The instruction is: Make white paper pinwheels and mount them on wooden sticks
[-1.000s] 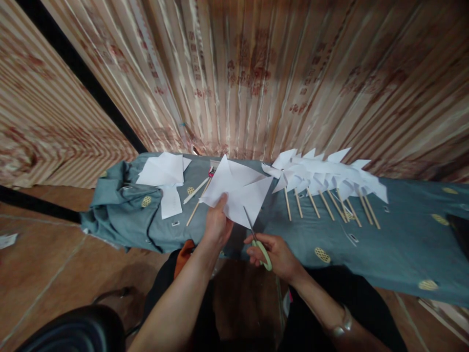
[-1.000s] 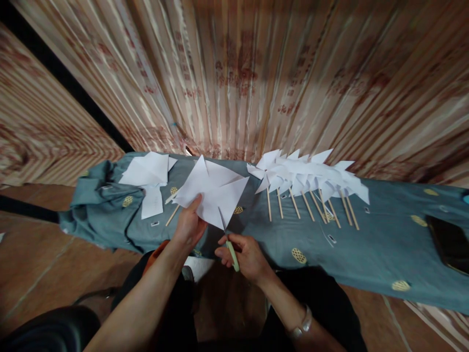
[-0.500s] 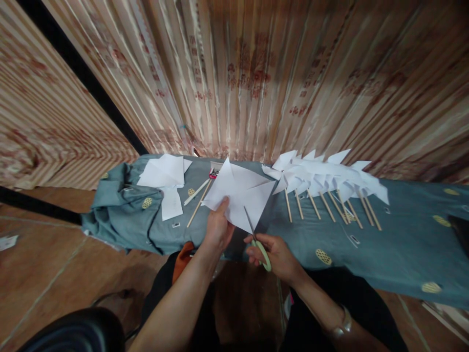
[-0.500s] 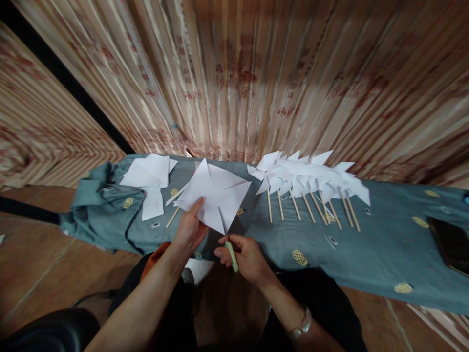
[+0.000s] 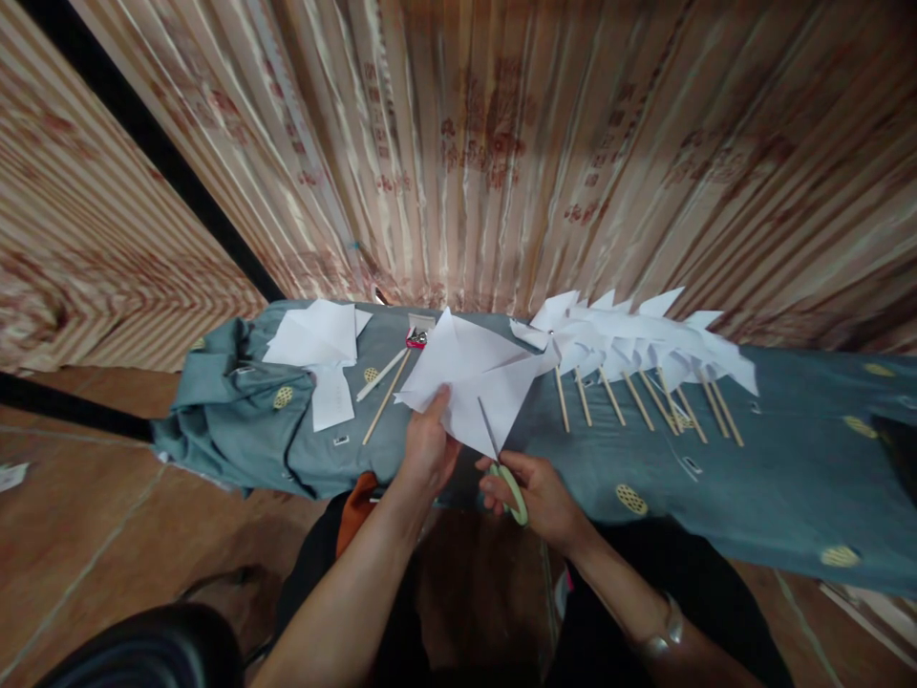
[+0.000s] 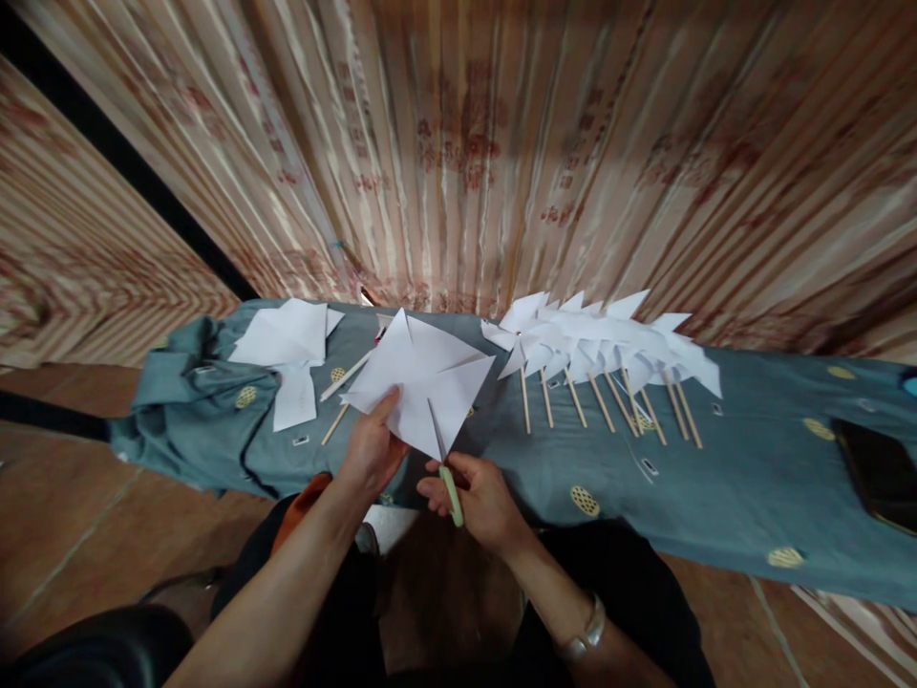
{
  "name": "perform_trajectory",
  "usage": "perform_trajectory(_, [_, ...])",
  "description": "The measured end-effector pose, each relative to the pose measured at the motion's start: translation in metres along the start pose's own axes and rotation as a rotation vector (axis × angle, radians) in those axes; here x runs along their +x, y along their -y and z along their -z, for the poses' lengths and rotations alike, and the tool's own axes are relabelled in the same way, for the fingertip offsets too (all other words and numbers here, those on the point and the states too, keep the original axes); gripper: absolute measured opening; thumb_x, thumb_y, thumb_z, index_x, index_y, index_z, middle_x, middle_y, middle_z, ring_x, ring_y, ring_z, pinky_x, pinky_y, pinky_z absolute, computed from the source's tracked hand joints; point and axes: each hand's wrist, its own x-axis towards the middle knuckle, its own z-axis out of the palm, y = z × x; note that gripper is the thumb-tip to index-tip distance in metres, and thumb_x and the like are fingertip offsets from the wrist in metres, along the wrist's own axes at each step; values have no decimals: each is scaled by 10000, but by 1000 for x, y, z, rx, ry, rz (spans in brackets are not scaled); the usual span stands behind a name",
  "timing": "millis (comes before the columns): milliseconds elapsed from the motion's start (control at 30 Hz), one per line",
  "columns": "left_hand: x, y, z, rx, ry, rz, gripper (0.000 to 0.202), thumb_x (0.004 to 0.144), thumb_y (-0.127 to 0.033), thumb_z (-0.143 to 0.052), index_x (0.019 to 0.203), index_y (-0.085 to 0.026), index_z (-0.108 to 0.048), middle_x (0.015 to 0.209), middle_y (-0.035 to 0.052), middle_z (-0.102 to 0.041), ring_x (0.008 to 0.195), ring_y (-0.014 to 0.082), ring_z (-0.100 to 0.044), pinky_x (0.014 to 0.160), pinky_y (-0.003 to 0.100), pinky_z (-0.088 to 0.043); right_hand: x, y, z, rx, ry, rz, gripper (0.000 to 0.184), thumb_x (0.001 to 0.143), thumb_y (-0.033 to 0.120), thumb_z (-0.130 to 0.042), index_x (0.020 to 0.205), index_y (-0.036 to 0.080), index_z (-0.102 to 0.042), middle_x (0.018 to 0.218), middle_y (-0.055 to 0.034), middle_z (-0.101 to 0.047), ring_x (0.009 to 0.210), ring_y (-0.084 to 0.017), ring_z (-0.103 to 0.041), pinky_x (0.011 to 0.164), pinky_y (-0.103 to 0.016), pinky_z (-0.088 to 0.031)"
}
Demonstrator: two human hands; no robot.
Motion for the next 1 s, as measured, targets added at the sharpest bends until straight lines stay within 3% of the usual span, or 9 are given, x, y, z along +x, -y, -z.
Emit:
perform_trajectory(333, [-2,1,0,-2,-17,2,271,849,-72,-550,1094,-142,-642,799,23,-731,617,127,-667,607,209,-543,1,0,0,30,-12,-7,471,581,498,-805,845,133,-670,539,21,-617,467,-83,-517,454,-208,-382])
perform_trajectory(1000, [1,10,4,7,38,-5,341,800,-98,-622,1133,-169,-620,845,25,-726,663,143,-665,626,227,-530,0,1,1,0,-40,34,429,610,522,-768,780,143,-660,538,18,-621,464,-85,-515,454,-209,-380])
